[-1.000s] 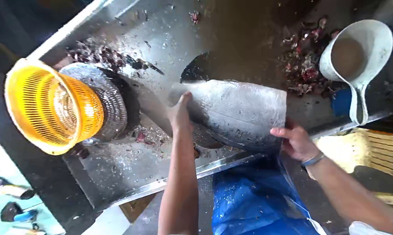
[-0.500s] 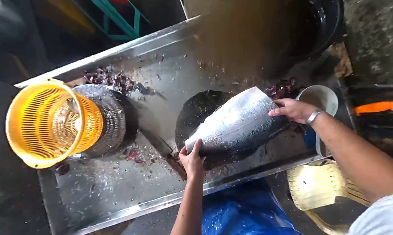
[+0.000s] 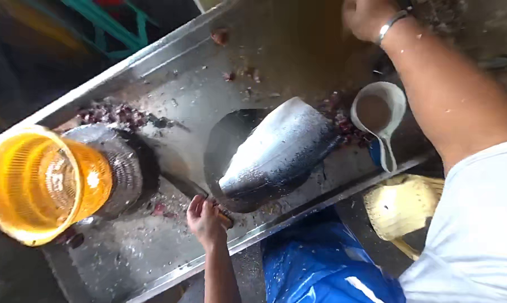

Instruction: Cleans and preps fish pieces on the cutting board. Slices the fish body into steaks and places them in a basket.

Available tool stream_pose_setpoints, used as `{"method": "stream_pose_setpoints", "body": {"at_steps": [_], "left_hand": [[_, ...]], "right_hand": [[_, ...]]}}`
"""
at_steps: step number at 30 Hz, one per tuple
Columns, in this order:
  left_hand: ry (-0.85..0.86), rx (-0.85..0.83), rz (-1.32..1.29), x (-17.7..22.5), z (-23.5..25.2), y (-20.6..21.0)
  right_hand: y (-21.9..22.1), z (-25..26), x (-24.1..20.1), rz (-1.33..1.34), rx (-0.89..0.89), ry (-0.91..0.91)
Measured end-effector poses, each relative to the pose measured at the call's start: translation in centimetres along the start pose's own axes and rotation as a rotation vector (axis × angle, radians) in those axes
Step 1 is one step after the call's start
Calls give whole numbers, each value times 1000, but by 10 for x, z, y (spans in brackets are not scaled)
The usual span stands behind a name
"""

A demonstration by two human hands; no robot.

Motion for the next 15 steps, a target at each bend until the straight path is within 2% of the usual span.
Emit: {"method": "stream_pose_setpoints", "body": {"at_steps": [2, 6, 9, 12, 15], "left_hand": [[70, -28, 3, -9, -13, 1], [138, -126, 1, -38, -23, -1], [195, -266, 231, -44, -22, -10], [129, -180, 623, -52, -19, -45], [26, -64, 765, -62, 0, -58]], "right_hand": [[-33, -49, 14, 73, 192, -10], [-53, -177, 82, -93, 319, 128], [-51, -266, 115, -100, 359, 236], [13, -323, 68, -22, 319, 44], [99, -356, 2, 143, 223, -245]]}}
Point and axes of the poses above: each hand's wrist, its own z-axis towards the middle knuckle, its own y-axis out of the palm, x = y × z, the point moved 4 cm from there along z, towards the middle knuckle, and after that the axes turned 3 degrees about -x, right-handed, at the moved point
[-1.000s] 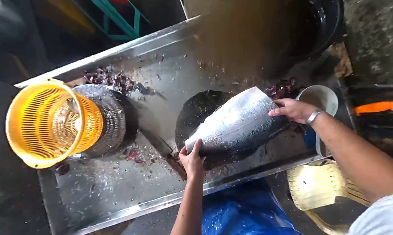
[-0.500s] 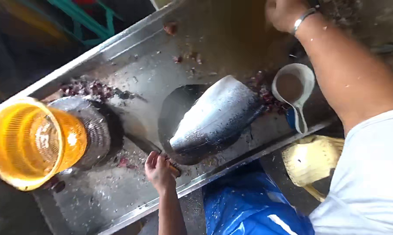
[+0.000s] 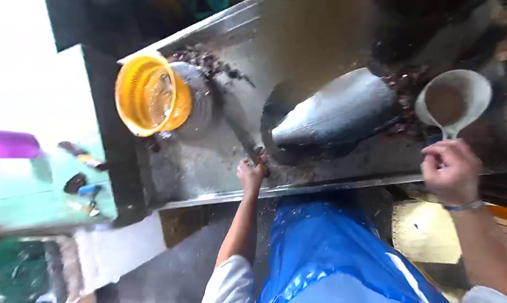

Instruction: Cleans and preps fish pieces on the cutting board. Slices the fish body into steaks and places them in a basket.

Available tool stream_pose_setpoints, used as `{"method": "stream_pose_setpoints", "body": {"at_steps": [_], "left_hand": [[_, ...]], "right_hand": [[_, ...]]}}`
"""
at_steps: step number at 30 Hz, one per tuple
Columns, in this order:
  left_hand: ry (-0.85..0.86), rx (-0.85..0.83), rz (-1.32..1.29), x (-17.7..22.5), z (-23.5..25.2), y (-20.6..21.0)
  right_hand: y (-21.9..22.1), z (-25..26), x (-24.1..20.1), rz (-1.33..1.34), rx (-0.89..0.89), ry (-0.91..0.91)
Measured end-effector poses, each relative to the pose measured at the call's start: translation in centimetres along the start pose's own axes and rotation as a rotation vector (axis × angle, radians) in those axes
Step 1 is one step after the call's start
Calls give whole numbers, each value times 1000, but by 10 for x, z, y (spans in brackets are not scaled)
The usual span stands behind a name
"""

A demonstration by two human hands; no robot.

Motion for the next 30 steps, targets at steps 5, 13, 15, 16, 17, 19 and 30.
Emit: {"method": "stream_pose_setpoints", "body": {"at_steps": [5, 13, 15, 16, 17, 19, 30], "left_hand": [[-157, -44, 86, -20, 25, 43], [-230, -143, -742, -29, -4, 18], [-114, -31, -717, -16, -32, 11], [-22, 49, -637, -2, -48, 7], [62, 112, -546, 15, -65, 4], [269, 89, -418, 42, -95, 2], [494, -319, -562, 57, 17, -5]], "right_hand": [[113, -18, -86, 301, -232, -98], [203, 43, -241, 486, -577, -237], [220, 61, -275, 498, -700, -193], [226, 69, -289, 508, -739, -161], [229, 77, -301, 518, -768, -137], [226, 86, -317, 556, -743, -84], [161, 61, -248, 604, -36, 167]]}}
Point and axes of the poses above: each hand's wrist, its own z-axis towards the middle knuckle, its own y-axis out of the palm, x = y × z, the point moved 4 cm from there along z, towards the middle knuckle, and after that the axes turned 3 degrees about -x, right-handed, at the moved point
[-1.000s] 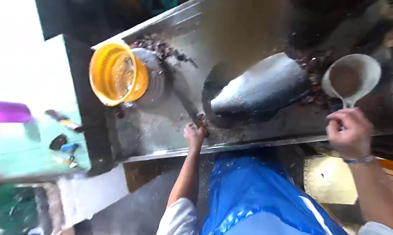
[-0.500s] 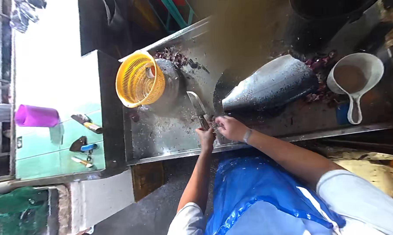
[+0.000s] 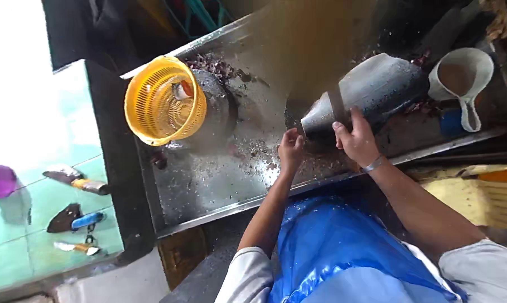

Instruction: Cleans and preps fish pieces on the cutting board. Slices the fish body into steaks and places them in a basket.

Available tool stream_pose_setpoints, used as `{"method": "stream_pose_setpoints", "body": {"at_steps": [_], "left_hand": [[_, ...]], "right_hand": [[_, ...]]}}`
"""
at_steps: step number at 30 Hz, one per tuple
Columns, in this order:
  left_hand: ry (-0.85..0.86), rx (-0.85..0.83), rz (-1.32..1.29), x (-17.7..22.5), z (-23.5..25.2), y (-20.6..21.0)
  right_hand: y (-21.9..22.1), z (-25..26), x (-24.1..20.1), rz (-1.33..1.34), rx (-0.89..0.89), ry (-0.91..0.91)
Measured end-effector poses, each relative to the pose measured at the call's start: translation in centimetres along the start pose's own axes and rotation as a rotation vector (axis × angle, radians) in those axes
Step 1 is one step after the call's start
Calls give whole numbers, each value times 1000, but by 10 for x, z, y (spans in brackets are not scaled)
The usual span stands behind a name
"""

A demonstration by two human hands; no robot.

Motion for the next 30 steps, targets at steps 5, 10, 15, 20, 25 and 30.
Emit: {"method": "stream_pose_setpoints", "body": {"at_steps": [5, 10, 15, 20, 25, 30], "left_hand": [[-16, -211, -31, -10, 53, -2], [-27, -312, -86, -18, 58, -2], [328, -122, -50, -20, 56, -7], [436, -86, 72, -23, 49, 3], [180, -141, 318, -21, 47, 7], [187, -159, 274, -23, 52, 10]], "right_hand": [[50, -42, 15, -267, 67, 257], [85, -52, 17, -627, -8, 519], [90, -56, 18, -677, 28, 593], [89, -50, 10, -703, 9, 661], [98, -51, 15, -751, -52, 670], [103, -49, 18, -820, -91, 671]]}}
Point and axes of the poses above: each hand's wrist, its own z-axis towards the middle knuckle, its own y-axis out of the palm, x = y × z, the point moved 4 cm from there along z, towards the middle knuckle, and after that the axes turned 3 degrees about -x, right-handed, at the moved point
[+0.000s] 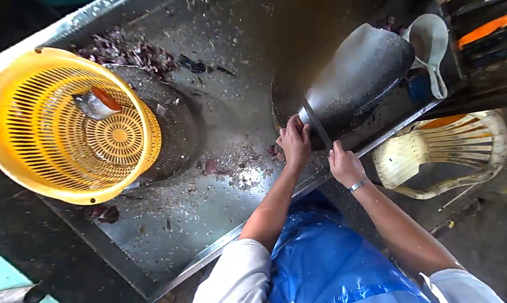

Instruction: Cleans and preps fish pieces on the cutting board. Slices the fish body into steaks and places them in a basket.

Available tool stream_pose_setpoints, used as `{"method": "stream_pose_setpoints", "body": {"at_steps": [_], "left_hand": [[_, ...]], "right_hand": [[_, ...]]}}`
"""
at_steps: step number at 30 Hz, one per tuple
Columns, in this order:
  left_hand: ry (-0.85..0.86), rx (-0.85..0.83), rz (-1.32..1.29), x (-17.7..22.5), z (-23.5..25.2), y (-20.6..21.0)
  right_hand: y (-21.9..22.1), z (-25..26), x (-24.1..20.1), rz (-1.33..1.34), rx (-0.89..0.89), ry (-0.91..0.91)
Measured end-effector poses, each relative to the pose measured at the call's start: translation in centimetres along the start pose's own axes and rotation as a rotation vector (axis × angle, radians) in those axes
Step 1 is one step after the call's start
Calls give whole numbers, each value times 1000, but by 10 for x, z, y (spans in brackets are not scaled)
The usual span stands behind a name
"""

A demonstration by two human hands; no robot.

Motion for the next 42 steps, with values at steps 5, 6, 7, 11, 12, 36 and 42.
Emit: {"method": "stream_pose_setpoints", "body": {"at_steps": [5, 6, 7, 11, 12, 36, 42], "left_hand": [[-10, 13, -36, 2, 6, -3], [-14, 19, -38, 2, 6, -2], [-18, 19, -39, 2, 6, -2], [-32, 2, -1, 5, 6, -6], [-22, 11, 19, 4, 7, -5], [39, 30, 75, -5, 16, -2], [45, 18, 103, -4, 19, -4]], "right_hand": [[-5, -1, -4, -30, -25, 11], [-6, -2, -4, -29, -19, 6], [-8, -4, -5, -25, -13, 2], [-8, -7, -7, -20, -29, 1], [-7, -7, -6, -20, -28, 5], [-29, -24, -28, -147, -145, 137], [-29, 50, -69, -53, -55, 79]]}}
Point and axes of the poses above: each hand's wrist, its own z-axis towards the middle knuckle, its own y-axis out of the palm, x = y × z, the point moved 4 cm from there along z, towards the middle knuckle, and after that the axes turned 3 degrees about -x, right-handed, at the moved point
